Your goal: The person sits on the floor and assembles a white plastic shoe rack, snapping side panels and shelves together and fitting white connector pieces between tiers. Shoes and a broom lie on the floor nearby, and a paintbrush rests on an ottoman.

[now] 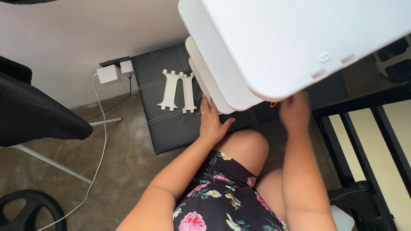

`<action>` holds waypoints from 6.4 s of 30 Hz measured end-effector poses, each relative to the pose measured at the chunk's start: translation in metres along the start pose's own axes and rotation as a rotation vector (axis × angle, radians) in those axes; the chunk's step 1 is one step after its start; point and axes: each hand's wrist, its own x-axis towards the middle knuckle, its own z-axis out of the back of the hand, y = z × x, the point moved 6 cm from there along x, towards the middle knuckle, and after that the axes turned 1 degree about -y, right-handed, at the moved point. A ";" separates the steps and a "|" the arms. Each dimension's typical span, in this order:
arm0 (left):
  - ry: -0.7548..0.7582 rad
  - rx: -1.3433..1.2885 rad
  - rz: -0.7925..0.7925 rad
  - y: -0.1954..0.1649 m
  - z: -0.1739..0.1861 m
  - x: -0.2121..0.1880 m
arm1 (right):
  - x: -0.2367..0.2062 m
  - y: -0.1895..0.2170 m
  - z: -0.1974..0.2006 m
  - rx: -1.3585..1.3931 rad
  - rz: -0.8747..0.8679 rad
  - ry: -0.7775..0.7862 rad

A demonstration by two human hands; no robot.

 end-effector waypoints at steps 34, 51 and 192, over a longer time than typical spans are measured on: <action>0.562 0.540 -0.209 -0.085 0.115 -0.036 | -0.038 0.045 -0.011 0.145 0.491 0.270; -0.158 0.552 -1.052 -0.360 0.215 -0.006 | -0.114 0.160 0.169 1.320 0.879 -0.249; -0.392 -0.434 -0.031 0.033 0.105 0.079 | -0.118 0.093 0.056 0.982 0.515 -0.089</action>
